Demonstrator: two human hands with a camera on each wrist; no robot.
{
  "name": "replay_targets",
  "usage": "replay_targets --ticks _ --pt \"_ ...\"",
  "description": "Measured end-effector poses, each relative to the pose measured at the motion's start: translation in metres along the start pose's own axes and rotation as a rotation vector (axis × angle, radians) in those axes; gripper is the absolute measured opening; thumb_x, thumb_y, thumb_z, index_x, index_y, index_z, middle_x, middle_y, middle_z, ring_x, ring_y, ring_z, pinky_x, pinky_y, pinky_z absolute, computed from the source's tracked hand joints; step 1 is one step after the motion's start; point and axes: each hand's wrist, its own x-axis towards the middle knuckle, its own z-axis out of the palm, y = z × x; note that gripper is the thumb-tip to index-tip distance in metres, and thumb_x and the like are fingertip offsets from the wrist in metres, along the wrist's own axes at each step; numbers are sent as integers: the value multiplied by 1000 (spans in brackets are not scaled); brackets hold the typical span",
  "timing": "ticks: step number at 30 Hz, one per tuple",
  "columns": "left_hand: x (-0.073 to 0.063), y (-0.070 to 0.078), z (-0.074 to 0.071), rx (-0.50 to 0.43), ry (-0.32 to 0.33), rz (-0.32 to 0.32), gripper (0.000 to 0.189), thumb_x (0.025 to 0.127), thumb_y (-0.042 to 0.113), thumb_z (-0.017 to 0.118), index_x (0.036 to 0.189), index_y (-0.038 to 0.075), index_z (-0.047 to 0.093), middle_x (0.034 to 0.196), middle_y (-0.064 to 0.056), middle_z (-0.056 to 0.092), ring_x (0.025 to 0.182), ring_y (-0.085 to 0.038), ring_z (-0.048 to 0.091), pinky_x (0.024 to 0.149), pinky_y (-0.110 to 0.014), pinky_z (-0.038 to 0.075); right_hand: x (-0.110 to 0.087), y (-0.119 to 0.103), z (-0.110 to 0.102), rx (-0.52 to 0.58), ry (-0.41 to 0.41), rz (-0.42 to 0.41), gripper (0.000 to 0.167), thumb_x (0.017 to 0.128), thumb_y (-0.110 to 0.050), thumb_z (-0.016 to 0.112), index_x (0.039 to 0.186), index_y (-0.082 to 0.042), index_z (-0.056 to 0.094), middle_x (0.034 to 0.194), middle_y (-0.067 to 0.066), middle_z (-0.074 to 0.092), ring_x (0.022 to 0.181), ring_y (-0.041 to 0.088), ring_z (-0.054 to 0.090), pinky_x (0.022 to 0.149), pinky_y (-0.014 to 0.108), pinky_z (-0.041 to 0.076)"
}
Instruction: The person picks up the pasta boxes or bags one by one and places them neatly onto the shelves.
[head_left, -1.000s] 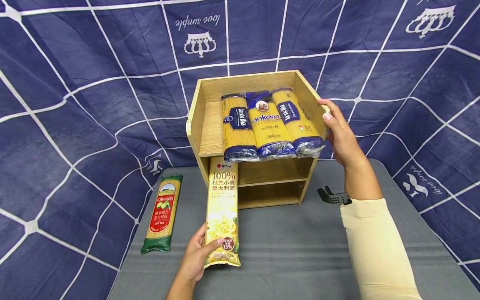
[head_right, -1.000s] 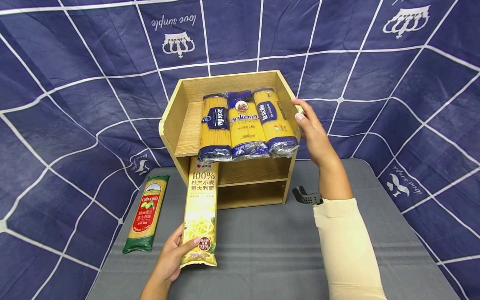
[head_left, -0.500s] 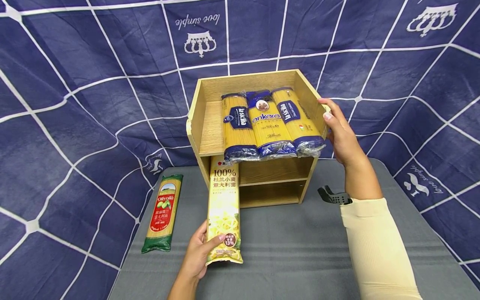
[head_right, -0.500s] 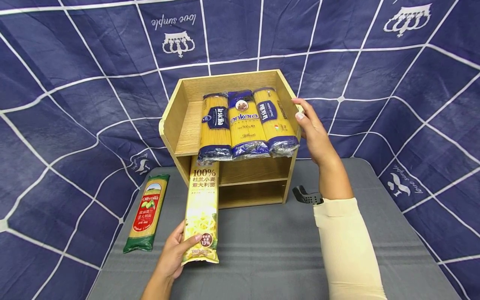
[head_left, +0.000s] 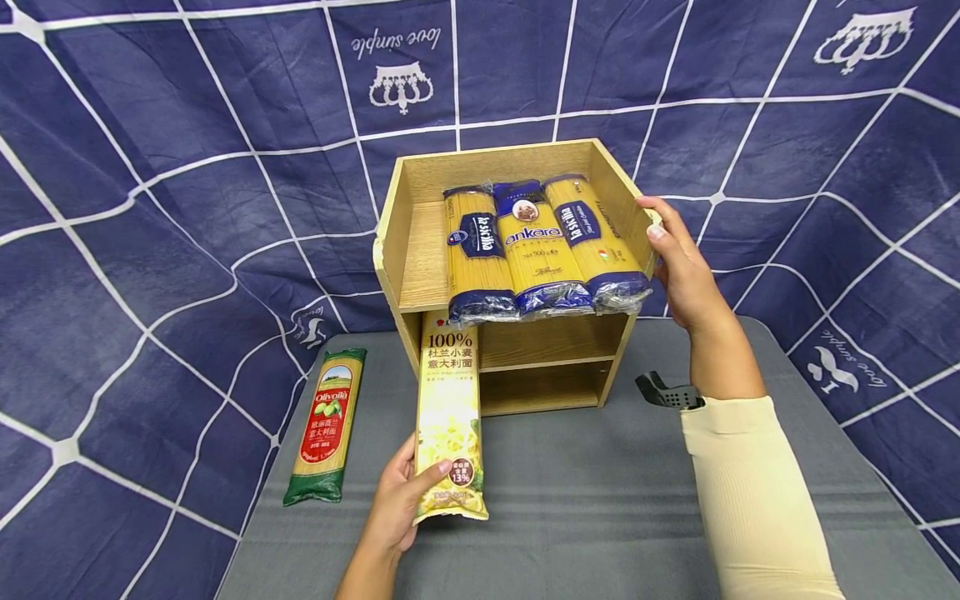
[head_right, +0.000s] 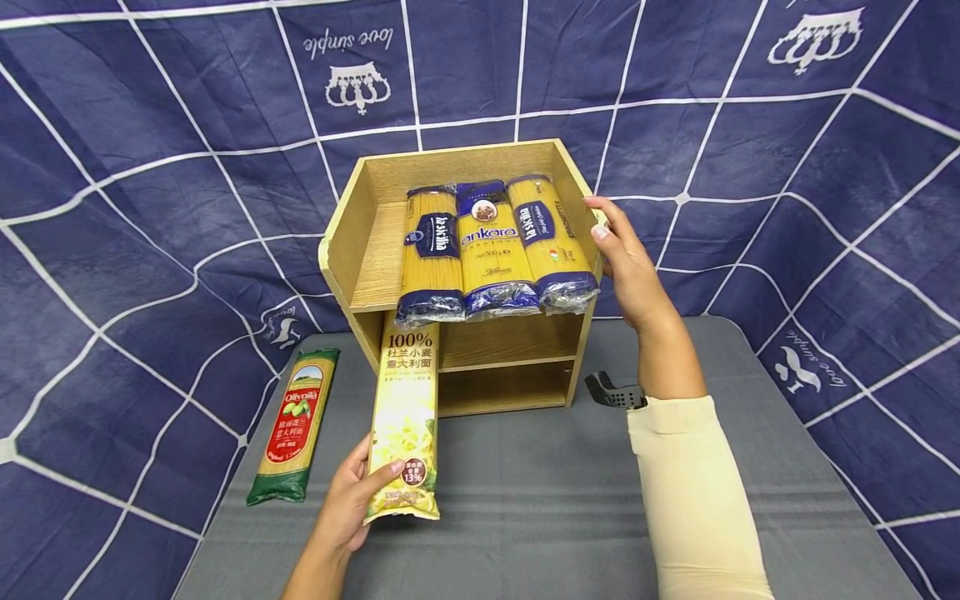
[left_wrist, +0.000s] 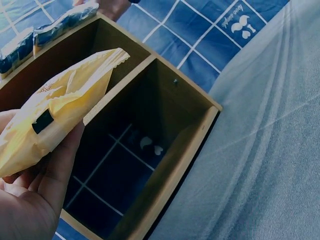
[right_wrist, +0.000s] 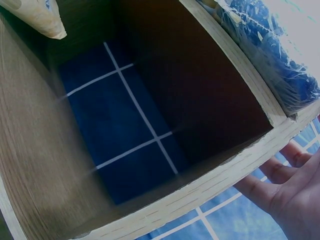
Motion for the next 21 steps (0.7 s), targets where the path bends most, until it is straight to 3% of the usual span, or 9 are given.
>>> replay_targets --ticks 9,21 --pt "3 4 4 -4 45 -3 68 94 -1 64 155 4 32 112 -3 74 97 -21 74 78 -40 62 0 0 0 -1 2 4 40 106 -30 41 146 -28 46 141 2 40 119 20 48 83 26 50" --pt "9 9 5 -33 44 9 67 96 0 61 156 5 31 114 -2 75 100 -20 74 80 -39 61 0 0 0 -4 6 10 41 106 -31 41 146 -29 46 144 2 39 122 21 47 86 26 49"
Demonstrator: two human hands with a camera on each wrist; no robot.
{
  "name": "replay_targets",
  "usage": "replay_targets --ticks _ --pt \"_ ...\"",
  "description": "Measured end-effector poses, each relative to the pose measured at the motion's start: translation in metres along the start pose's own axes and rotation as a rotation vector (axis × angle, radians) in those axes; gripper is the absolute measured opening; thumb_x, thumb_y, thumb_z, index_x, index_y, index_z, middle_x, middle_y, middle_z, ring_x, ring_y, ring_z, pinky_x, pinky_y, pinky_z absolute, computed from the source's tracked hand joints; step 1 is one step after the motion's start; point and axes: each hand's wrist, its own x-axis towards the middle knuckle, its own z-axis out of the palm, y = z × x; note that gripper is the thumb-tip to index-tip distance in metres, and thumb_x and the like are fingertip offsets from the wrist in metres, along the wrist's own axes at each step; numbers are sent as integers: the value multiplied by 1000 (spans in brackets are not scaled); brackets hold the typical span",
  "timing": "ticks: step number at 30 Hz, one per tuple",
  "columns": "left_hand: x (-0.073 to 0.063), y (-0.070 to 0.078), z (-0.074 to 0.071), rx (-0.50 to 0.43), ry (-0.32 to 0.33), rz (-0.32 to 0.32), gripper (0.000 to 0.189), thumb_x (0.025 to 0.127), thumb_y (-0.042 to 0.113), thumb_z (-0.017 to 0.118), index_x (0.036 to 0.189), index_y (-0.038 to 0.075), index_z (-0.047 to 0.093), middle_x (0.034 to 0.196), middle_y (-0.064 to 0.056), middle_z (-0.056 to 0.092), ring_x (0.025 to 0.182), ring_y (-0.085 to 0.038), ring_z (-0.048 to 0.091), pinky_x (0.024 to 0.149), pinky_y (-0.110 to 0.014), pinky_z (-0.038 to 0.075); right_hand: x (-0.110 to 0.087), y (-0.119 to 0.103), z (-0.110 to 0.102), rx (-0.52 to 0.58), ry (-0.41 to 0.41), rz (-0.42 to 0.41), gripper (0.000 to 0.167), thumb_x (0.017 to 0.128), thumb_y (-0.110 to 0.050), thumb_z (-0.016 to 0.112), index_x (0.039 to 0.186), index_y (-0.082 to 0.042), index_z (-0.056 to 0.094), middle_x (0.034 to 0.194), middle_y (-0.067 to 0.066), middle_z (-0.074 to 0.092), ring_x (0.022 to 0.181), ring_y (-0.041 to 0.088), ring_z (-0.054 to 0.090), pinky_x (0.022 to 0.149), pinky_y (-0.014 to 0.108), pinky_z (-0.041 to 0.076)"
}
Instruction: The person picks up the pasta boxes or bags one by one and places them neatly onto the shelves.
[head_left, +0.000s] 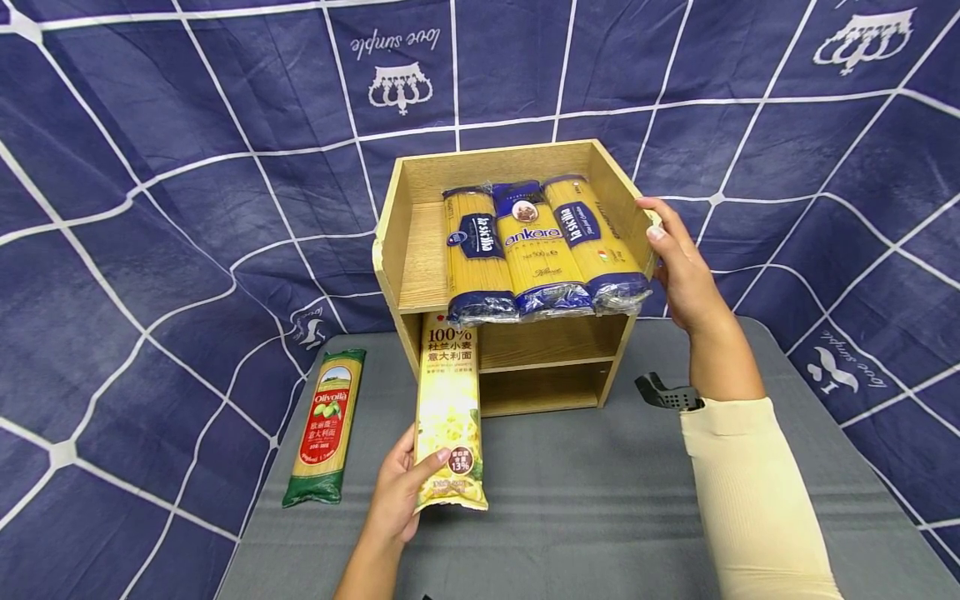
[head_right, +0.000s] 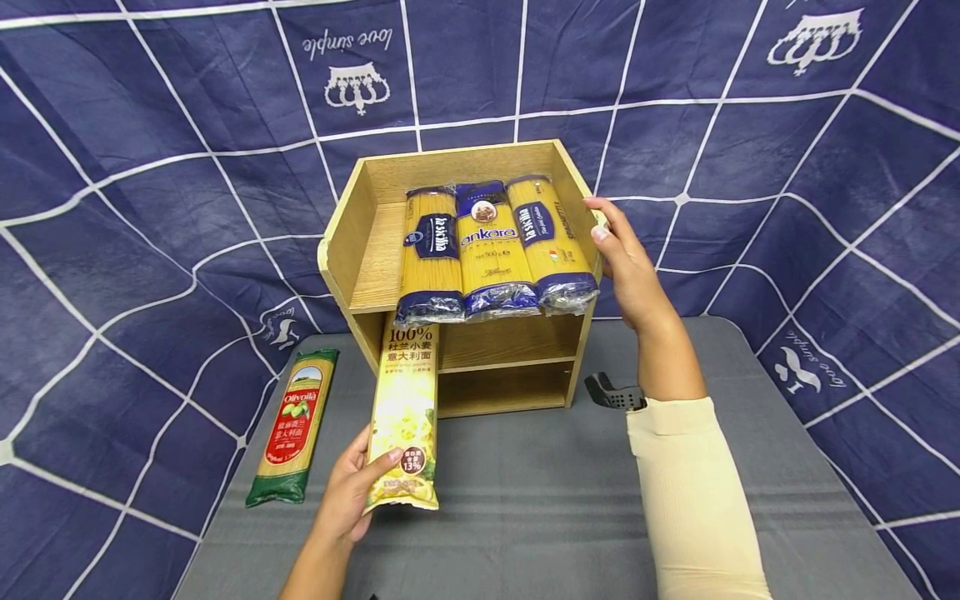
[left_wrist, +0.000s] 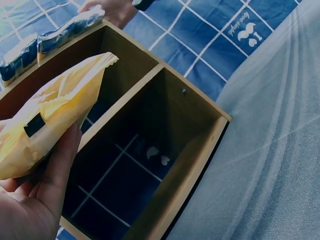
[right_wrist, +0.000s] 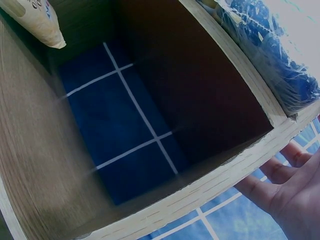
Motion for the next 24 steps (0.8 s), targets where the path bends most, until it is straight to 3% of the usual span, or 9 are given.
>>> replay_targets --ticks 14,24 --pt "6 3 4 -24 44 -1 63 97 2 61 154 8 35 113 -1 75 97 -18 74 78 -37 62 0 1 0 2 -4 0 41 106 -32 42 146 -29 46 142 3 40 119 20 48 83 26 50" --pt "11 9 7 -35 33 15 60 98 2 60 153 5 36 109 -1 76 93 -17 75 76 -33 62 0 1 0 0 1 -5 41 105 -31 42 146 -29 46 141 3 40 117 20 49 81 26 51"
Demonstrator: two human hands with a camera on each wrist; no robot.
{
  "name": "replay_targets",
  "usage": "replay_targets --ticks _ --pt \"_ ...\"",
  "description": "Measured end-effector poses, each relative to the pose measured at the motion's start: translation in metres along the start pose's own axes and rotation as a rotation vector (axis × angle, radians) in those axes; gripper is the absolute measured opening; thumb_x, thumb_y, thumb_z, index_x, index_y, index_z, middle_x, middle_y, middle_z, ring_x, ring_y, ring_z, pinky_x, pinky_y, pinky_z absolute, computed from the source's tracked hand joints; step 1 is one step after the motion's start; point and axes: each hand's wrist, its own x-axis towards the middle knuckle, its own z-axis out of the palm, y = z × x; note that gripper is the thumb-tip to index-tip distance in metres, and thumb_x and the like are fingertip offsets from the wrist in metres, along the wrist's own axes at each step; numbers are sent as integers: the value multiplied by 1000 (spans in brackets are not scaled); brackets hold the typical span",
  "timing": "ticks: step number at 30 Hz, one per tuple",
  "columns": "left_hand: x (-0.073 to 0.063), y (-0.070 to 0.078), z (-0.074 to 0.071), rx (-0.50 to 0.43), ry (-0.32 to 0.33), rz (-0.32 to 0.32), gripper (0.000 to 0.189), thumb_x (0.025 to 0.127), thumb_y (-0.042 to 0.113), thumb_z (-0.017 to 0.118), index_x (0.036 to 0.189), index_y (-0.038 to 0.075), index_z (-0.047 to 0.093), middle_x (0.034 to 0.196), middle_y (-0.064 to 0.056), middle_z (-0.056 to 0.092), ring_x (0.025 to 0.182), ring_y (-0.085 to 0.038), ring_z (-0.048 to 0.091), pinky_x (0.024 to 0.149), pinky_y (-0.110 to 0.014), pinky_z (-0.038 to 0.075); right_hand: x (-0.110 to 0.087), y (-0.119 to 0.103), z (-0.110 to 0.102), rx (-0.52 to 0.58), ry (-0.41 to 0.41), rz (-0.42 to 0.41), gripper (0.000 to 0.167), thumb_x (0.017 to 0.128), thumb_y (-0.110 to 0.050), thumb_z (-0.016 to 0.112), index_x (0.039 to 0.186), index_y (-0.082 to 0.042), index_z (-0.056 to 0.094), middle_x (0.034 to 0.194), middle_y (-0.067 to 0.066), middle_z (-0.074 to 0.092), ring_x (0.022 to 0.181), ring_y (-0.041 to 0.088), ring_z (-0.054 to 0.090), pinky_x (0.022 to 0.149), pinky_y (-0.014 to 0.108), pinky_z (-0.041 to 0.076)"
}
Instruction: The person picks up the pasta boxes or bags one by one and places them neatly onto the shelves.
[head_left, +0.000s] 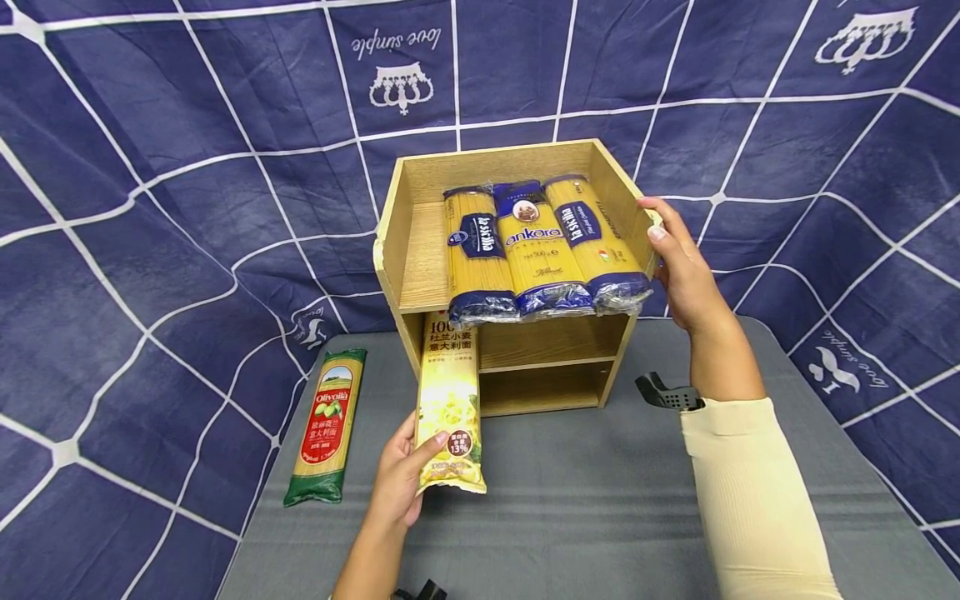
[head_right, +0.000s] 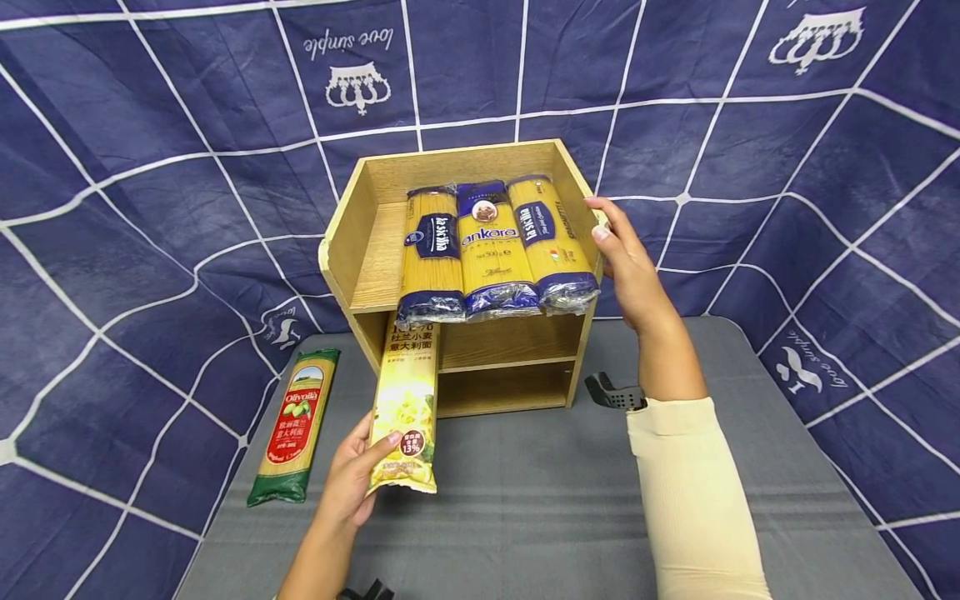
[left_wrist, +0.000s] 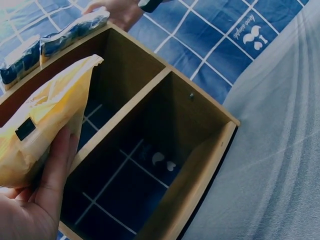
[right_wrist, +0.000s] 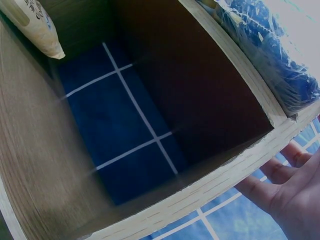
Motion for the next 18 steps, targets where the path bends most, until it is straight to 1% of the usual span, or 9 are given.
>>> replay_targets --ticks 11,18 --pt "10 0 1 -1 11 13 60 98 3 61 152 1 36 106 -1 76 91 -16 75 75 -33 62 -1 1 0 -2 -5 1 42 106 -32 41 147 -29 46 142 3 40 118 20 48 82 26 51" --pt "14 2 5 -6 31 3 56 99 3 59 150 4 39 104 0 76 90 -16 75 74 -32 62 0 0 0 -14 -2 2 42 106 -32 41 147 -29 45 146 2 38 122 21 46 85 28 49"
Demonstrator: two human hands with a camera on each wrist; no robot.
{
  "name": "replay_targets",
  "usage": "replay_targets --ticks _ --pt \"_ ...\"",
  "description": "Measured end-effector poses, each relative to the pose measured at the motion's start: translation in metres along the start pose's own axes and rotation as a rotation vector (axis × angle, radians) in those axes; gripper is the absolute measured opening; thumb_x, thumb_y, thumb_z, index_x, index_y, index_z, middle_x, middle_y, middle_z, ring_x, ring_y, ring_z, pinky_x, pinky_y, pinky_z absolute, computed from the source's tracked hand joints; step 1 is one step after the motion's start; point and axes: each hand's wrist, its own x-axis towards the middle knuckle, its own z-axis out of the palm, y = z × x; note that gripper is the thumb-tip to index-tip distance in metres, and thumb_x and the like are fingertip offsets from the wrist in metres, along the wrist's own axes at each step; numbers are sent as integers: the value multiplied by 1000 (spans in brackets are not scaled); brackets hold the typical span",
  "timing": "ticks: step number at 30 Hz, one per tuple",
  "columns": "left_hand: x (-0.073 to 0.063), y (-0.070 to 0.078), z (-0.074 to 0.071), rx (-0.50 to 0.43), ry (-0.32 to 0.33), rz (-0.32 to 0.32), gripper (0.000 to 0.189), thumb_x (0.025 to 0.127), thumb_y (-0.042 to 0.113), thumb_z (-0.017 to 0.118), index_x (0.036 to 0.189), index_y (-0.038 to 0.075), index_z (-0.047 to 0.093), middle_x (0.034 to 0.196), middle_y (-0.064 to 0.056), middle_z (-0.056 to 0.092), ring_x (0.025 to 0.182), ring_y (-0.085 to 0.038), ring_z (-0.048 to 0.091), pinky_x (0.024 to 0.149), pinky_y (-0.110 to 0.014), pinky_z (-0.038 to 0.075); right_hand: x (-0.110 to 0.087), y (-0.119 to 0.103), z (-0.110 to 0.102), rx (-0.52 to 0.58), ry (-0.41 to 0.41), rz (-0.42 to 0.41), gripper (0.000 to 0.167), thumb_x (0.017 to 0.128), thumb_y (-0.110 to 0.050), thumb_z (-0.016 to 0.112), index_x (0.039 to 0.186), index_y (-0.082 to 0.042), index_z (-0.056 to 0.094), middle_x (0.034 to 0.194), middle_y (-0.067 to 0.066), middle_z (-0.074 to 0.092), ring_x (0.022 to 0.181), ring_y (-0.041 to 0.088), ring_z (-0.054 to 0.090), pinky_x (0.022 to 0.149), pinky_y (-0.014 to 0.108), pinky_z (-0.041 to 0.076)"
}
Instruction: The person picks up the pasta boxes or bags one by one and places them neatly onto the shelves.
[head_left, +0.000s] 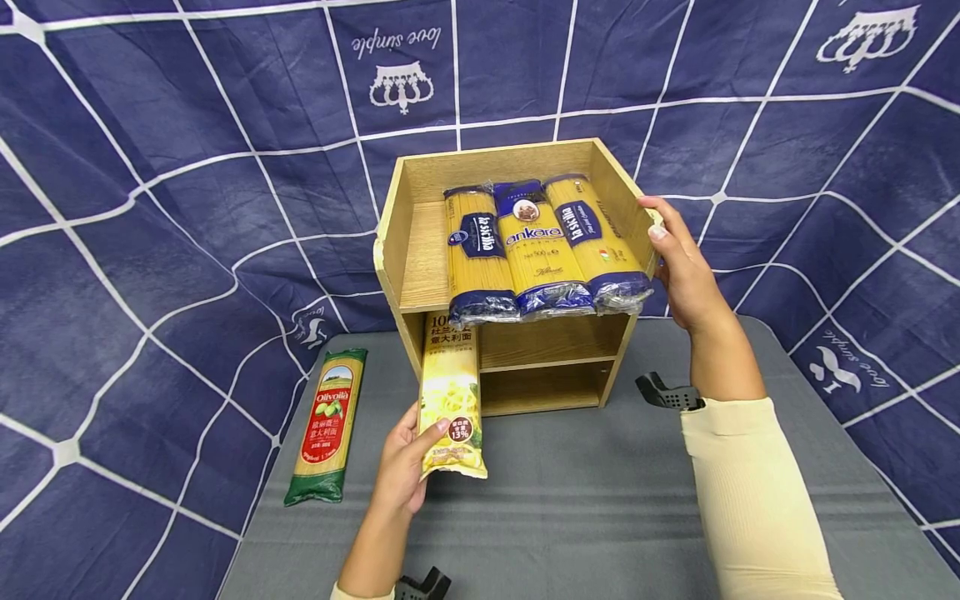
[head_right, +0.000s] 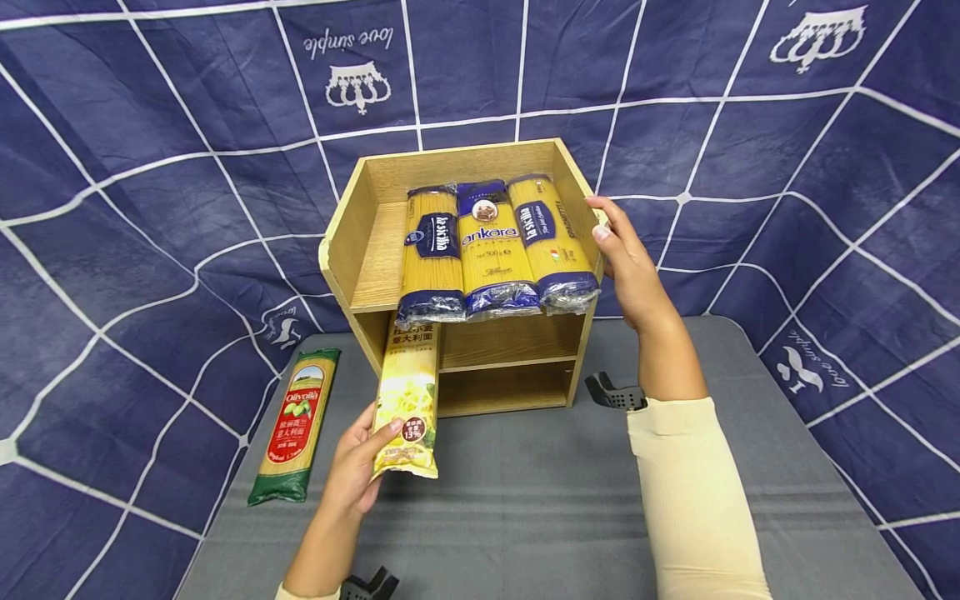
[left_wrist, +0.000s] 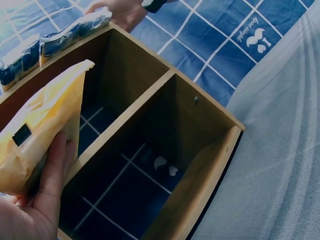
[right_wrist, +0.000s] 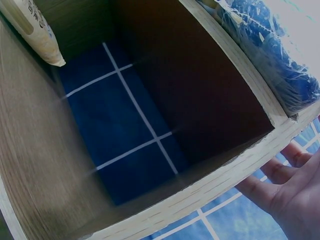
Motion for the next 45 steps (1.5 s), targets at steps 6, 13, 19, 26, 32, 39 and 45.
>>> replay_targets --ticks 6,13,19,26,32,39,45 --pt "4 2 3 -4 30 3 55 99 4 60 150 4 41 103 0 76 88 -15 74 74 -30 61 0 0 0 5 0 -3 41 106 -32 41 147 -29 46 146 3 37 123 22 46 84 27 50" --pt "9 4 5 -27 42 -2 53 99 4 59 149 3 41 103 0 75 86 -14 74 73 -29 61 0 0 1 8 -1 -8 41 106 -31 41 146 -28 46 144 3 38 121 22 46 83 27 50" --pt "13 7 7 -43 63 -9 52 99 3 59 148 -1 42 100 0 75 85 -13 74 73 -28 61 0 -1 1 5 -2 -5 41 106 -31 41 146 -28 46 144 3 38 121 22 46 83 27 50" --pt "19 10 11 -27 90 -35 50 101 7 58 147 -3 43 98 2 74 84 -11 72 74 -27 60 0 -2 1 5 2 -3 41 106 -32 41 146 -29 46 145 3 38 122 21 46 85 28 49" --pt "23 12 13 -46 116 -64 47 102 8 56 147 -2 44 94 3 74 81 -10 72 71 -24 59 -1 -2 1 4 3 0 41 106 -32 40 146 -29 46 145 2 38 123 21 45 87 30 47" --pt "26 14 11 -49 98 -81 49 102 8 55 147 -4 43 92 3 74 79 -9 72 70 -24 58 -1 -3 2 -5 4 3 41 106 -33 40 146 -29 46 146 2 37 124 21 44 88 31 45" --pt "19 19 9 -32 55 -128 55 101 9 55 152 2 37 99 2 72 85 -11 70 73 -27 57 -1 -2 1 0 2 -3 41 106 -32 40 147 -29 46 146 2 37 124 21 45 88 30 46"
